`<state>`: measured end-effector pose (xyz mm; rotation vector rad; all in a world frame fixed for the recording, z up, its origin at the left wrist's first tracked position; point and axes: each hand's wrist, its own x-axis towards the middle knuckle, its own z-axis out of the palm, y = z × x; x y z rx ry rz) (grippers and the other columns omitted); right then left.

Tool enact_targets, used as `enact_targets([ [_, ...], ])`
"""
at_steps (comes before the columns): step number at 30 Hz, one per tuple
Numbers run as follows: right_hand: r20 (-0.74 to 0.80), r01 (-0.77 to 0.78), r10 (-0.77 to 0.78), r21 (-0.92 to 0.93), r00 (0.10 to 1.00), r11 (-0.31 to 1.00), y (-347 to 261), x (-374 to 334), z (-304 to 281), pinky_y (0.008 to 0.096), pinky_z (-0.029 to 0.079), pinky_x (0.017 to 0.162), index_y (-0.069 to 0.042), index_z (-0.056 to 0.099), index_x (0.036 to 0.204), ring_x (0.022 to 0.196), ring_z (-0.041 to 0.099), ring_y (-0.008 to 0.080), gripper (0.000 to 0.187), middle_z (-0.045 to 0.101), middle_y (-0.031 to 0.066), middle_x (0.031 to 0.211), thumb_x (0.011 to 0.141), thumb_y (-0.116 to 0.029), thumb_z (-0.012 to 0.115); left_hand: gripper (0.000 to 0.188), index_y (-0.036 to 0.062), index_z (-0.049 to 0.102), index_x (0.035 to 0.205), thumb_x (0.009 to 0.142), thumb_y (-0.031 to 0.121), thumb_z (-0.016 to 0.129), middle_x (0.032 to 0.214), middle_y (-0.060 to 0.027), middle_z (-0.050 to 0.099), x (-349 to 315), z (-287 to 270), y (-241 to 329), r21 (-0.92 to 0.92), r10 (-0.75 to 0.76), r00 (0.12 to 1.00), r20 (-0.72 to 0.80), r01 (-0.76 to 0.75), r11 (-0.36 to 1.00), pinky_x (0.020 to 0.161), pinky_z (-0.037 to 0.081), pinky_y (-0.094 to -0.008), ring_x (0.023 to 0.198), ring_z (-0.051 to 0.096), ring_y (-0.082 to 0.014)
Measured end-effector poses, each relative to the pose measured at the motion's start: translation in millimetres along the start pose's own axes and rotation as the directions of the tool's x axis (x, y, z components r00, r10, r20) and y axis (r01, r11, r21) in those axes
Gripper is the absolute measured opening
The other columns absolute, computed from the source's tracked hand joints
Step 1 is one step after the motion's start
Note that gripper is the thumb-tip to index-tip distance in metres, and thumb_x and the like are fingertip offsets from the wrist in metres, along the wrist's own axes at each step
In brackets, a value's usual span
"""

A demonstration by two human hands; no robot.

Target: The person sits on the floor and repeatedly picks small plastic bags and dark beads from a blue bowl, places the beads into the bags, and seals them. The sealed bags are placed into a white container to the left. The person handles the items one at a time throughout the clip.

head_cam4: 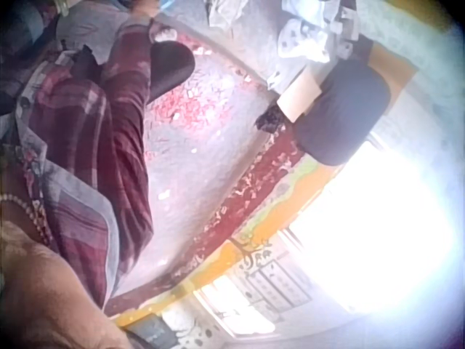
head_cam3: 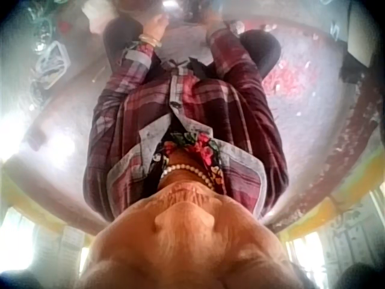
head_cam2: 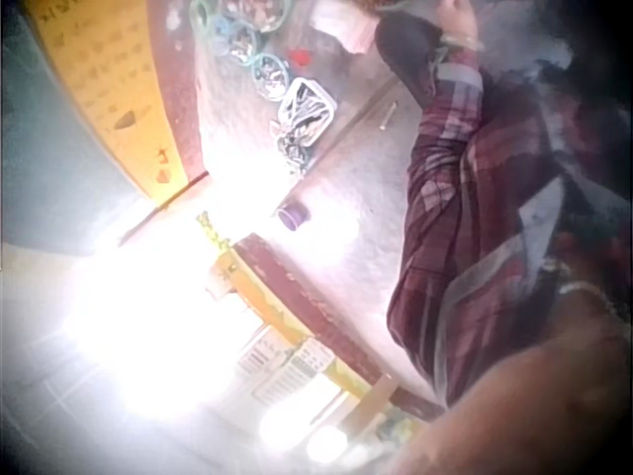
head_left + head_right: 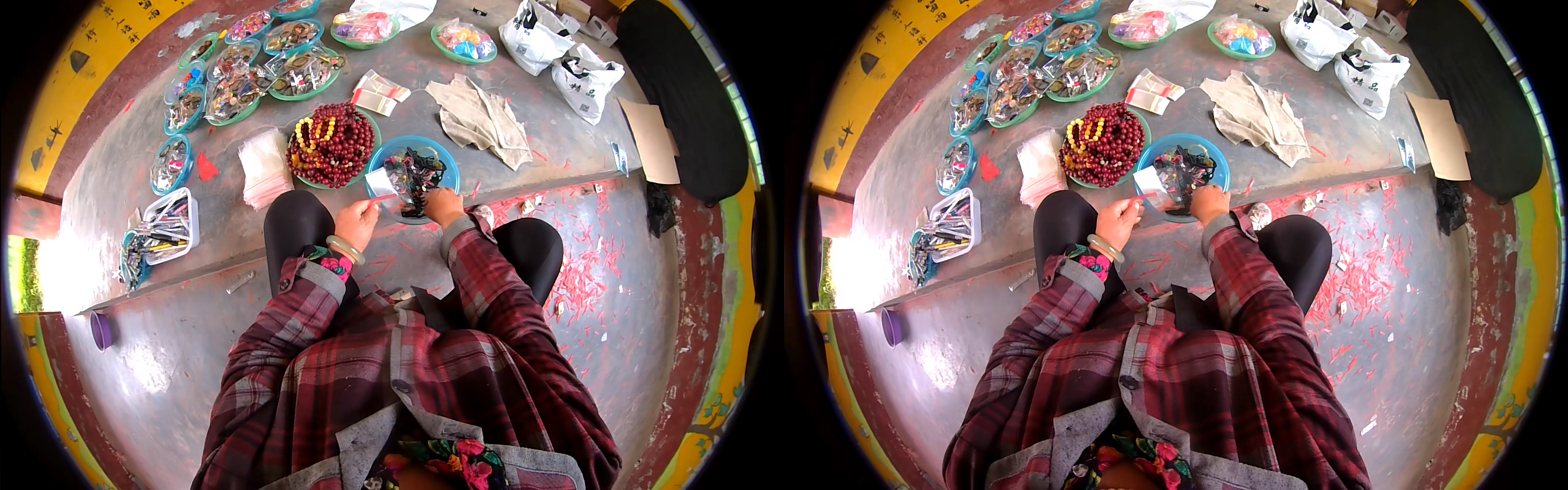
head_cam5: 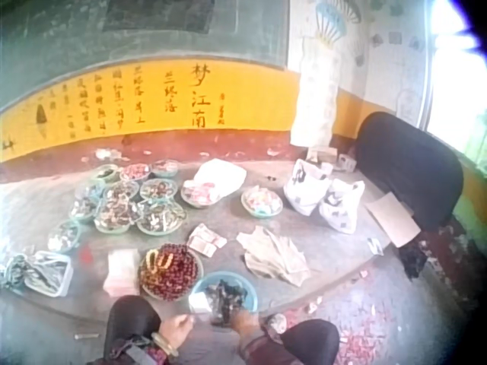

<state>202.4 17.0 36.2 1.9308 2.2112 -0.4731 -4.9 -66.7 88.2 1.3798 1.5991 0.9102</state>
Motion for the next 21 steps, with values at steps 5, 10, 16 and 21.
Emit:
enact_targets([
  [5,-0.062,0.001,0.011,0.194,0.998,0.981,15,9,-15,0.0423,0.048,0.074,-0.007,0.066,0.088,0.084,0.060,0.0327,0.026,0.063,0.0158,0.089,0.077,-0.025,0.050,0.029,-0.0038,0.060,0.101,0.086,0.020,0.052,0.081,-0.0093,0.065,-1,-1,4,-0.041,-0.013,1.000,-0.003,0.012,0.999,0.064,0.049,-0.0243,0.070,0.061,-0.0120],
  [10,-0.218,0.137,-0.054,0.386,0.974,0.912,22,5,-39,0.0361,0.050,0.060,-0.004,0.066,0.083,0.065,0.062,0.0285,0.022,0.064,0.0144,0.072,0.078,-0.022,0.055,0.028,-0.0033,0.061,0.098,0.085,0.021,0.053,0.075,-0.0067,0.064,1,-2,-1,0.014,0.032,0.999,-0.012,-0.032,0.999,0.059,0.047,-0.0241,0.065,0.060,-0.0108],
  [16,-0.027,0.072,-0.144,0.945,0.989,0.319,2,-54,-120,0.0218,0.044,0.052,0.003,0.062,0.083,0.063,0.057,0.0098,0.019,0.061,0.0049,0.071,0.084,-0.014,0.055,0.027,-0.0025,0.063,0.093,0.084,0.021,0.054,0.067,-0.0055,0.062,4,1,-9,0.029,0.010,1.000,-0.015,-0.009,1.000,0.054,0.046,-0.0247,0.060,0.059,-0.0108],
  [21,0.017,-0.051,-0.270,0.991,0.963,-0.122,-2,-93,-145,0.0185,0.047,0.056,0.000,0.057,0.096,0.067,0.059,0.0134,0.017,0.059,0.0049,0.076,0.089,-0.012,0.048,0.026,-0.0023,0.062,0.095,0.084,0.020,0.054,0.069,-0.0059,0.063,0,-1,1,0.090,0.002,0.999,0.040,-0.005,0.996,0.056,0.046,-0.0242,0.062,0.059,-0.0109],
])
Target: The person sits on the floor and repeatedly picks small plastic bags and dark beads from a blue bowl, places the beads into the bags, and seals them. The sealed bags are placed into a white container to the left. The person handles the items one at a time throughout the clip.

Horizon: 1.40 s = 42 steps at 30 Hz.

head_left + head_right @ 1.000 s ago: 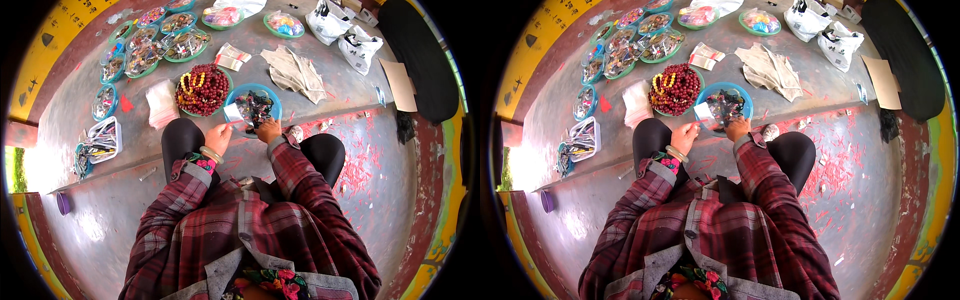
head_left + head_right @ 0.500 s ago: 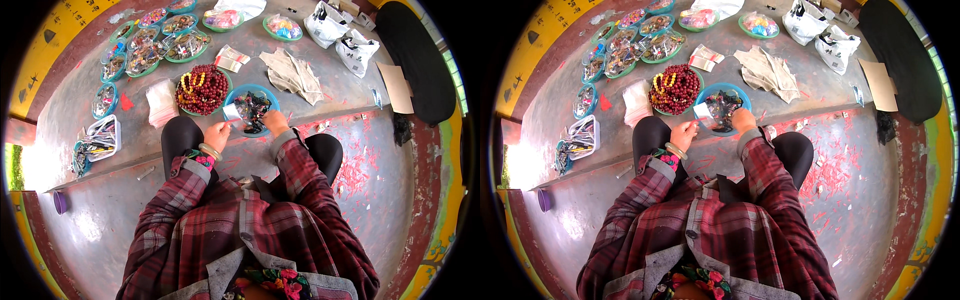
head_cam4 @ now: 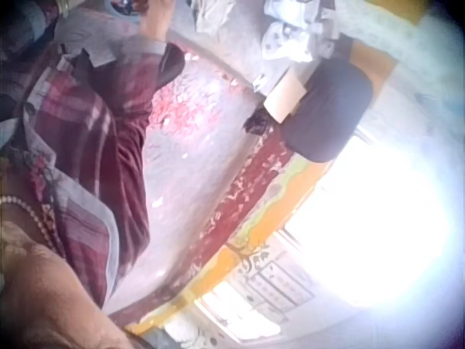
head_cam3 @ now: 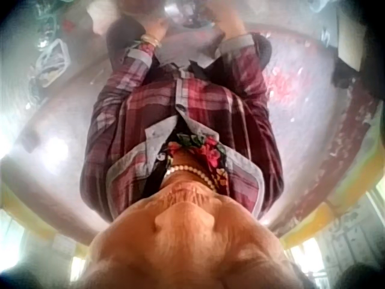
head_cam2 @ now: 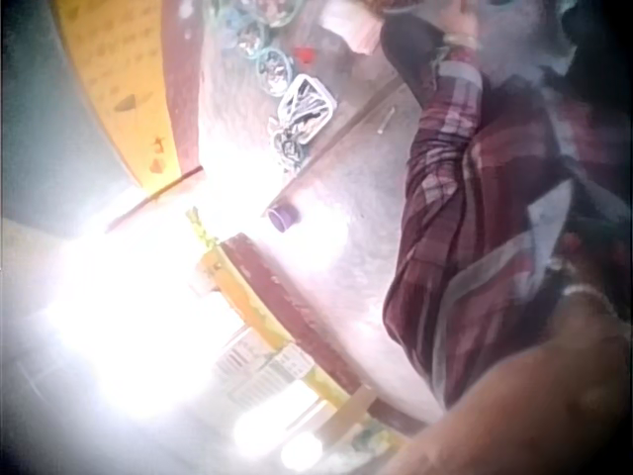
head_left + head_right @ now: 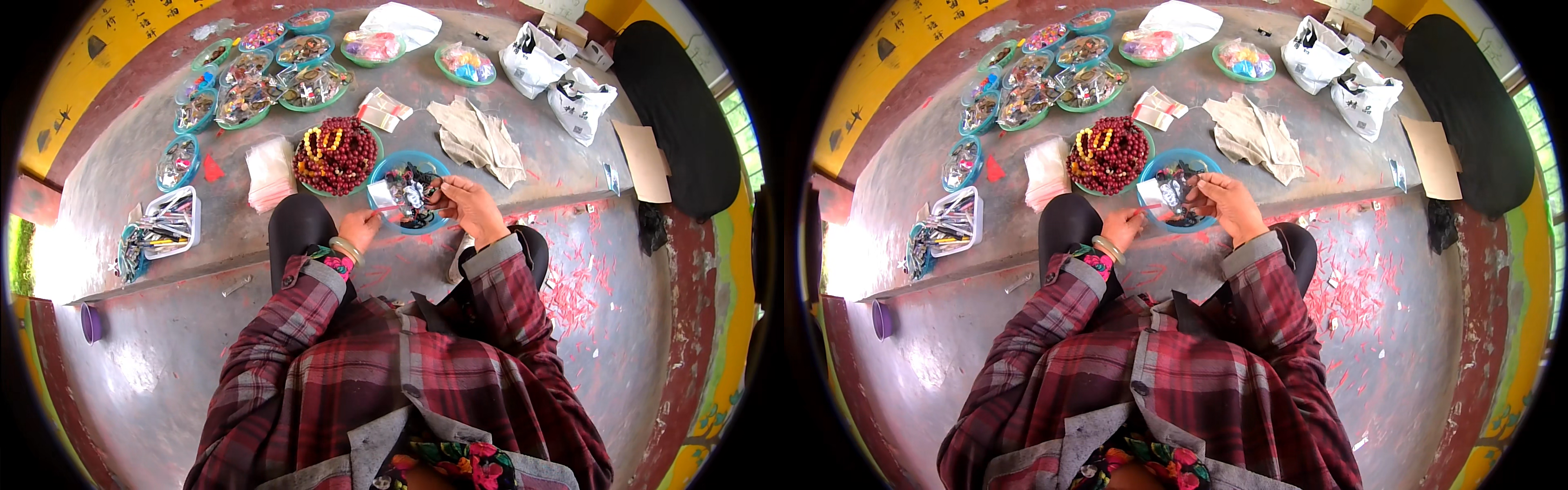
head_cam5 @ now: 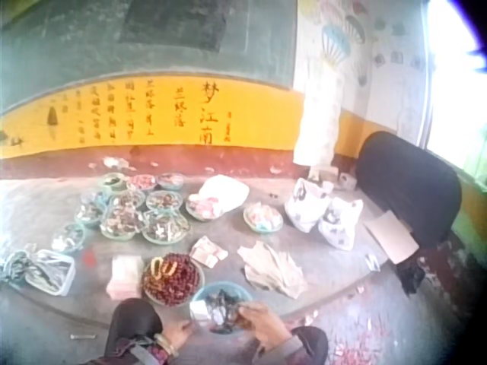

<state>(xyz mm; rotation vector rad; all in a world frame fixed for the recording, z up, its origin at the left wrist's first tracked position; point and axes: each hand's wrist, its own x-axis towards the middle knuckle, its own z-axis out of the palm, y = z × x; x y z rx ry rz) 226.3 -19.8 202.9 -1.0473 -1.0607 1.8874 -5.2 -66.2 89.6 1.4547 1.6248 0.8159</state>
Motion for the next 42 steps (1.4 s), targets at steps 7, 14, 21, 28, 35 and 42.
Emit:
enact_targets([
  [7,0.125,-0.113,0.081,0.272,0.989,0.956,20,-5,4,0.0205,0.050,0.055,0.000,0.052,0.100,0.065,0.059,0.0135,0.015,0.056,0.0045,0.078,0.090,-0.008,0.045,0.023,-0.0008,0.062,0.098,0.083,0.014,0.053,0.089,-0.0126,0.063,-10,1,18,-0.299,0.221,0.950,0.219,-0.150,0.942,0.073,0.047,-0.0283,0.081,0.060,-0.0170],
  [14,0.084,-0.310,0.305,0.048,0.949,0.950,50,11,-3,0.0230,0.046,0.050,0.000,0.056,0.097,0.058,0.055,0.0129,0.018,0.059,0.0057,0.081,0.083,-0.010,0.052,0.019,0.0004,0.063,0.094,0.080,0.010,0.055,0.116,-0.0162,0.050,-14,0,21,-0.265,0.543,0.804,0.242,-0.484,0.834,0.086,0.040,-0.0327,0.102,0.051,-0.0246],
  [21,-0.029,-0.307,0.306,-0.136,0.952,0.942,56,10,3,0.0211,0.033,0.036,-0.001,0.059,0.088,0.044,0.048,0.0087,0.014,0.054,0.0023,0.060,0.078,-0.010,0.055,0.017,0.0019,0.063,0.094,0.081,0.009,0.054,0.119,-0.0135,0.046,-19,-1,28,-0.221,0.518,0.815,0.259,-0.472,0.853,0.085,0.041,-0.0317,0.099,0.051,-0.0211],
  [28,-0.088,-0.357,0.350,-0.358,0.933,0.863,62,18,0,0.0211,0.028,0.035,-0.004,0.061,0.087,0.040,0.042,0.0074,0.016,0.049,0.0002,0.053,0.078,-0.015,0.054,0.017,0.0038,0.064,0.095,0.081,0.005,0.055,0.132,-0.0117,0.036,-23,0,40,-0.342,0.535,0.822,0.192,-0.455,0.822,0.087,0.041,-0.0325,0.103,0.050,-0.0196],
  [35,-0.099,-0.284,0.268,-0.231,0.958,0.931,58,12,5,0.0224,0.029,0.036,-0.003,0.060,0.096,0.041,0.041,0.0085,0.025,0.050,0.0006,0.057,0.081,-0.023,0.057,0.018,0.0036,0.064,0.096,0.082,0.008,0.054,0.123,-0.0101,0.046,-21,-3,33,-0.196,0.505,0.819,0.274,-0.466,0.863,0.084,0.042,-0.0300,0.102,0.051,-0.0198],
  [42,-0.047,-0.039,0.027,-0.257,0.999,0.966,42,3,16,0.0221,0.039,0.056,-0.002,0.061,0.098,0.069,0.055,0.0085,0.031,0.061,0.0048,0.080,0.077,-0.025,0.064,0.019,0.0001,0.062,0.099,0.086,0.011,0.053,0.109,-0.0072,0.050,-17,-4,32,-0.536,0.264,0.938,0.223,-0.108,0.837,0.082,0.043,-0.0262,0.095,0.052,-0.0138],
])
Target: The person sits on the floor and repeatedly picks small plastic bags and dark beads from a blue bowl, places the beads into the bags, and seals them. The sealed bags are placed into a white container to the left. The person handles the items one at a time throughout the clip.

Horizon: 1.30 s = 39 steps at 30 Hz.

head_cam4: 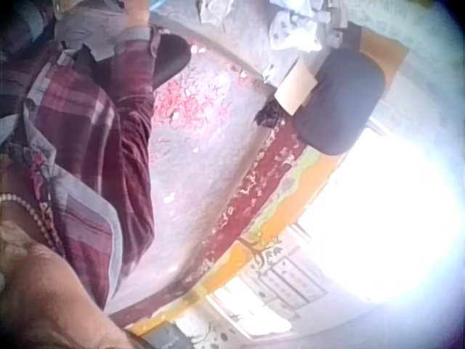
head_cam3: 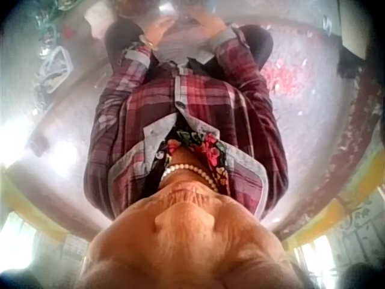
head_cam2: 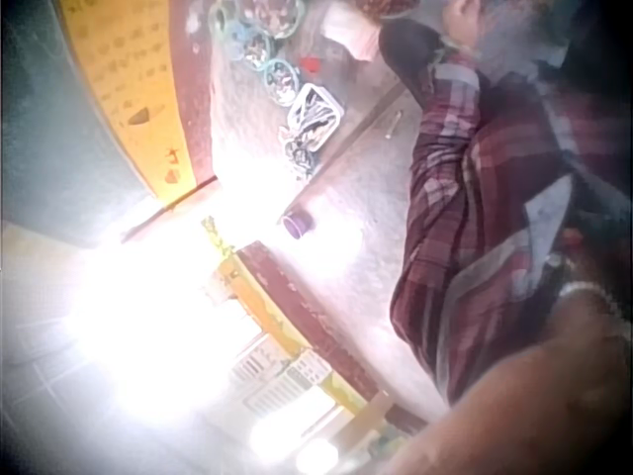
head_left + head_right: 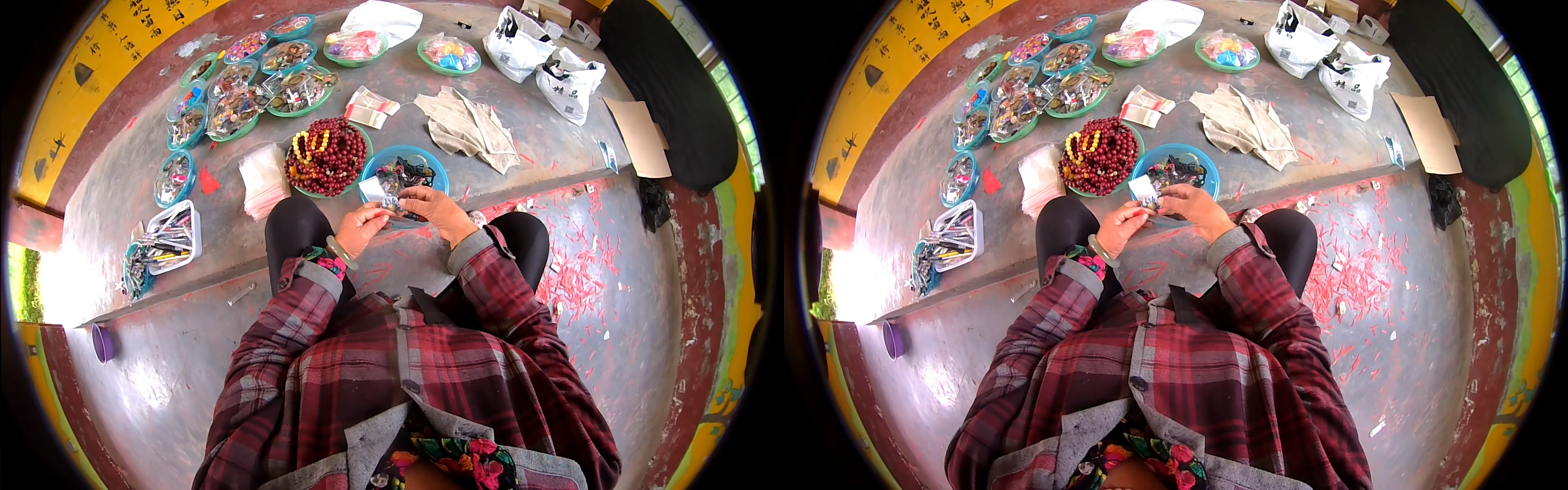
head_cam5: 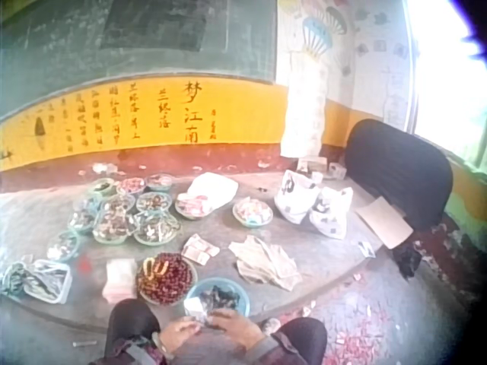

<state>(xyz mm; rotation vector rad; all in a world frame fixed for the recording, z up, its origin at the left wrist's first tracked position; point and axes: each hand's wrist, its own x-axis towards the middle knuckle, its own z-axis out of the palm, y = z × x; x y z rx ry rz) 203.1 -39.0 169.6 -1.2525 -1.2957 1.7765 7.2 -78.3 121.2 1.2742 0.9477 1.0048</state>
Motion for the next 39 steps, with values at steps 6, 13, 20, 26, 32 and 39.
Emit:
enact_targets([
  [6,0.066,0.182,-0.171,-0.211,0.983,0.961,12,10,-2,0.0230,0.044,0.064,0.004,0.062,0.094,0.072,0.055,0.0092,0.028,0.062,0.0037,0.082,0.073,-0.013,0.067,0.020,-0.0019,0.061,0.101,0.087,0.008,0.051,0.109,-0.0052,0.050,1,-3,-8,-0.055,-0.006,0.999,0.048,0.009,0.998,0.080,0.046,-0.0257,0.092,0.053,-0.0129],
  [13,-0.149,0.218,-0.222,-0.043,0.964,0.975,15,14,-2,0.0223,0.043,0.059,0.003,0.062,0.090,0.066,0.055,0.0087,0.018,0.062,0.0039,0.073,0.075,-0.006,0.060,0.021,-0.0032,0.061,0.100,0.087,0.009,0.049,0.108,-0.0062,0.053,-4,9,19,-0.116,-0.090,0.996,-0.009,0.088,0.989,0.079,0.047,-0.0258,0.090,0.054,-0.0120],
  [20,-0.221,0.419,-0.566,-0.474,0.794,0.774,3,9,-2,0.0284,0.046,0.061,-0.001,0.061,0.086,0.068,0.059,0.0202,0.014,0.062,0.0090,0.078,0.074,-0.009,0.060,0.021,-0.0043,0.062,0.095,0.083,0.011,0.054,0.084,-0.0063,0.063,2,-6,-18,-0.034,-0.284,0.943,-0.171,0.283,0.959,0.069,0.046,-0.0223,0.074,0.057,-0.0106],
  [26,0.136,0.537,-0.787,-0.798,0.602,0.273,-4,-8,22,0.0370,0.046,0.061,-0.006,0.060,0.077,0.070,0.057,0.0295,0.009,0.057,0.0095,0.074,0.069,-0.010,0.060,0.019,-0.0059,0.063,0.090,0.080,0.009,0.058,0.075,-0.0042,0.062,6,-12,-37,0.061,-0.264,0.944,-0.196,0.280,0.958,0.062,0.043,-0.0208,0.067,0.054,-0.0085],
  [32,0.236,0.551,-0.736,-0.806,0.634,0.217,5,-5,27,0.0389,0.045,0.058,-0.006,0.056,0.072,0.066,0.055,0.0300,0.008,0.055,0.0093,0.070,0.069,-0.012,0.059,0.018,-0.0044,0.064,0.087,0.078,0.011,0.059,0.072,-0.0029,0.061,6,-11,-37,0.070,-0.263,0.945,-0.195,0.281,0.957,0.061,0.042,-0.0213,0.065,0.053,-0.0083],
  [39,0.256,0.529,-0.675,-0.816,0.691,0.232,8,-6,27,0.0404,0.045,0.058,-0.004,0.055,0.070,0.067,0.056,0.0311,0.009,0.055,0.0109,0.069,0.069,-0.012,0.058,0.021,-0.0048,0.063,0.089,0.080,0.012,0.057,0.075,-0.0055,0.062,6,-10,-26,0.381,-0.151,0.976,-0.155,0.200,0.902,0.062,0.046,-0.0239,0.068,0.058,-0.0110],
])
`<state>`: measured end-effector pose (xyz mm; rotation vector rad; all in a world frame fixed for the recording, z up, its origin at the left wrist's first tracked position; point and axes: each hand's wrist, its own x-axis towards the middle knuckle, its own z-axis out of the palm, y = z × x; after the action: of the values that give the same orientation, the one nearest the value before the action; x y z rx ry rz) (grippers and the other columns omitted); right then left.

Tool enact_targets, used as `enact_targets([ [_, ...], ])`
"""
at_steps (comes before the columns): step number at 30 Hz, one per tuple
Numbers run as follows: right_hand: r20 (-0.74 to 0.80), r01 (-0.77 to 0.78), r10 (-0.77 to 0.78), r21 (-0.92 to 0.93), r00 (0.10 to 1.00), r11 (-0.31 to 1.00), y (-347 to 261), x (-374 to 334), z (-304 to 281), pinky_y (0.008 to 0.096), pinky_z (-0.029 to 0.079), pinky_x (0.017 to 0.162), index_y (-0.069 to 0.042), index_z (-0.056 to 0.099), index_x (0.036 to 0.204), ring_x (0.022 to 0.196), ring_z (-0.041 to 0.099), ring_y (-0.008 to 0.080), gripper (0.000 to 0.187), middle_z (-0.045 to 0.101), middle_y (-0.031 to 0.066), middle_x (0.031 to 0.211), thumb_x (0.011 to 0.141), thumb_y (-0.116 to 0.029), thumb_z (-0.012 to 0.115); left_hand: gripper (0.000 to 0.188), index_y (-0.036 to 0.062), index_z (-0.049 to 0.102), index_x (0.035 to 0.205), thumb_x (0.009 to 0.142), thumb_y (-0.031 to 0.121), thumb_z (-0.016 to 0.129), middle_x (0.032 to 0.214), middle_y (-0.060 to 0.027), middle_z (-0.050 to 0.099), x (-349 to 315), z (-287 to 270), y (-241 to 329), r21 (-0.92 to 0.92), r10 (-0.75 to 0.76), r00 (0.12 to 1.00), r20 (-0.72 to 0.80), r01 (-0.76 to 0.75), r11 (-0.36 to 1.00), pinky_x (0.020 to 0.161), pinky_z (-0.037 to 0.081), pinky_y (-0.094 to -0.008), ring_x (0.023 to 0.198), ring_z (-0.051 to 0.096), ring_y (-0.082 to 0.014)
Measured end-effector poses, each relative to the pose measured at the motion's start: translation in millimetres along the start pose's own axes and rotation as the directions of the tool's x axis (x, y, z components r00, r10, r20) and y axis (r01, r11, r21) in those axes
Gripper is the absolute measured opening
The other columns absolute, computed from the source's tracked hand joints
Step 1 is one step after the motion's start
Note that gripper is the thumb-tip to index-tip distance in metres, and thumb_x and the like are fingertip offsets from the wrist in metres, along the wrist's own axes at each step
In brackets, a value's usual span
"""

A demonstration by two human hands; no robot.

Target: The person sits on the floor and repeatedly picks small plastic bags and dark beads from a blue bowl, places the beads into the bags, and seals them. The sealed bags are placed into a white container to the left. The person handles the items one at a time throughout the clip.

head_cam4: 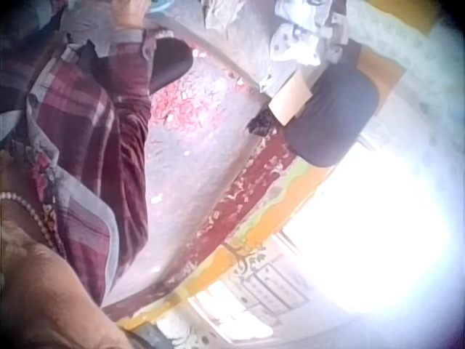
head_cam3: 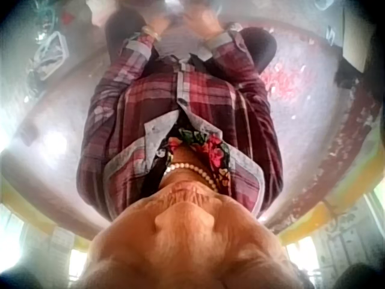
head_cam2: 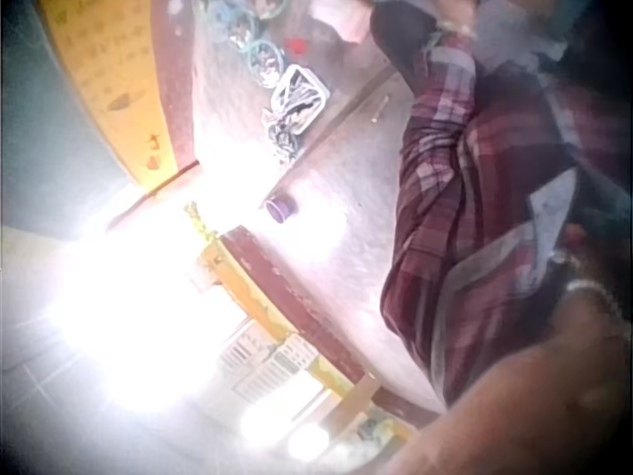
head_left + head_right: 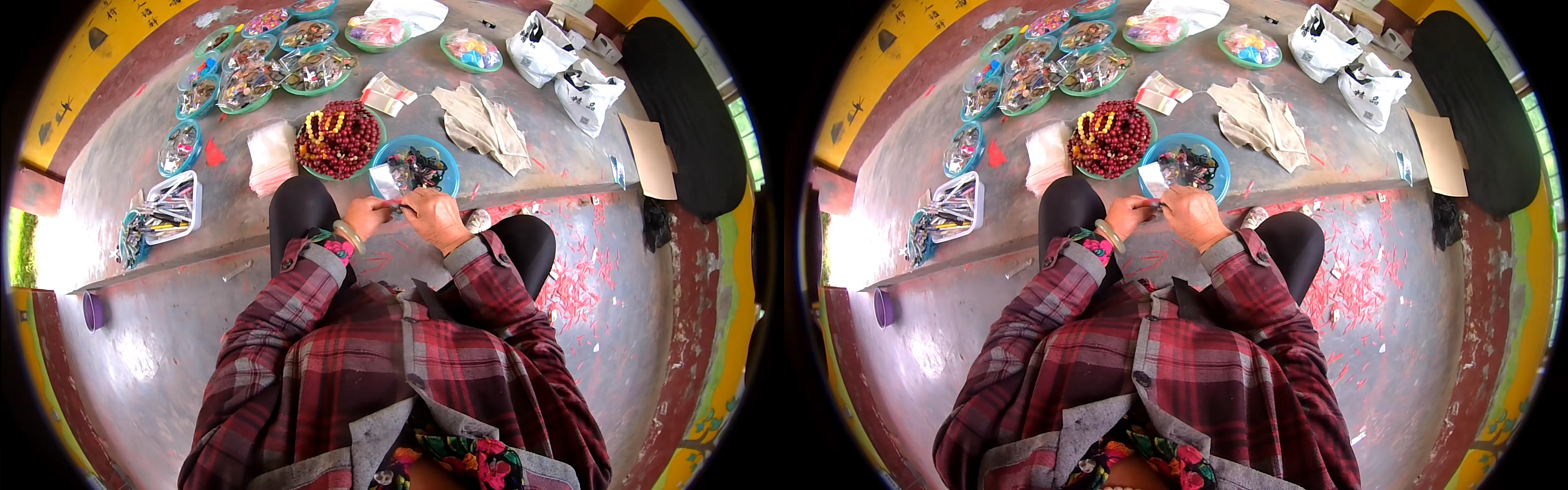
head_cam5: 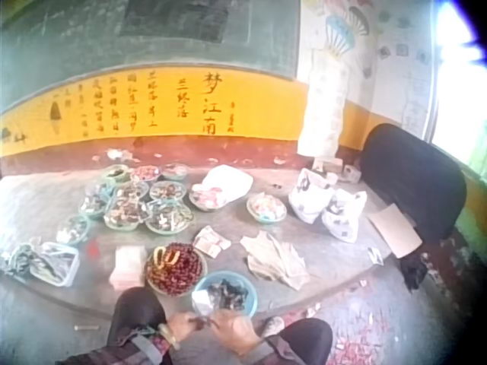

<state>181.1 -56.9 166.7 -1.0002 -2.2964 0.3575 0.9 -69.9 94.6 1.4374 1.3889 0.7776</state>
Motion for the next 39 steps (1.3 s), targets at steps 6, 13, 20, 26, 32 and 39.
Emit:
enact_targets([
  [6,0.021,-0.012,0.013,-0.047,1.000,0.999,10,-4,8,0.0408,0.045,0.059,-0.005,0.057,0.071,0.068,0.056,0.0310,0.008,0.056,0.0106,0.070,0.071,-0.013,0.057,0.022,-0.0054,0.061,0.097,0.082,0.009,0.053,0.081,-0.0080,0.062,-7,2,16,-0.219,-0.107,0.990,0.089,0.125,0.968,0.062,0.052,-0.0279,0.073,0.060,-0.0145],
  [13,0.112,-0.017,0.025,-0.070,0.993,0.997,14,-7,8,0.0399,0.045,0.058,-0.008,0.060,0.073,0.066,0.056,0.0304,0.008,0.056,0.0094,0.070,0.071,-0.014,0.055,0.027,-0.0040,0.058,0.107,0.084,0.008,0.048,0.093,-0.0115,0.061,-9,7,20,-0.293,-0.037,0.989,0.144,0.078,0.953,0.067,0.055,-0.0301,0.080,0.061,-0.0171],
  [20,0.101,0.023,-0.010,-0.123,0.995,0.992,12,-4,4,0.0406,0.046,0.058,-0.006,0.057,0.068,0.069,0.058,0.0297,0.009,0.057,0.0095,0.070,0.072,-0.013,0.053,0.028,-0.0054,0.056,0.108,0.086,0.007,0.045,0.095,-0.0112,0.061,-9,5,21,-0.248,-0.088,0.971,0.222,0.143,0.958,0.067,0.056,-0.0314,0.085,0.060,-0.0190],
  [26,0.112,0.068,-0.050,-0.155,0.992,0.986,13,-6,8,0.0401,0.046,0.059,-0.007,0.058,0.069,0.069,0.058,0.0292,0.009,0.058,0.0096,0.069,0.071,-0.014,0.053,0.026,-0.0041,0.057,0.107,0.086,0.007,0.045,0.097,-0.0106,0.060,-7,9,13,-0.421,-0.076,0.979,0.192,0.152,0.894,0.064,0.056,-0.0313,0.086,0.059,-0.0198],
  [32,0.179,0.043,-0.029,-0.079,0.983,0.996,10,-6,7,0.0403,0.046,0.060,-0.008,0.060,0.072,0.070,0.058,0.0297,0.009,0.060,0.0094,0.072,0.070,-0.015,0.055,0.026,-0.0029,0.057,0.107,0.087,0.009,0.046,0.098,-0.0103,0.059,-9,7,21,-0.403,-0.142,0.959,0.246,0.234,0.885,0.065,0.056,-0.0328,0.087,0.058,-0.0194],
  [39,0.240,-0.192,0.205,-0.075,0.949,0.978,1,-3,-7,0.0403,0.047,0.063,-0.012,0.065,0.083,0.074,0.059,0.0299,0.017,0.062,0.0107,0.079,0.071,-0.016,0.055,0.031,0.0010,0.053,0.115,0.085,0.010,0.052,0.102,-0.0073,0.059,-8,7,16,-0.397,-0.054,0.940,0.337,0.194,0.897,0.068,0.055,-0.0318,0.091,0.058,-0.0168],
])
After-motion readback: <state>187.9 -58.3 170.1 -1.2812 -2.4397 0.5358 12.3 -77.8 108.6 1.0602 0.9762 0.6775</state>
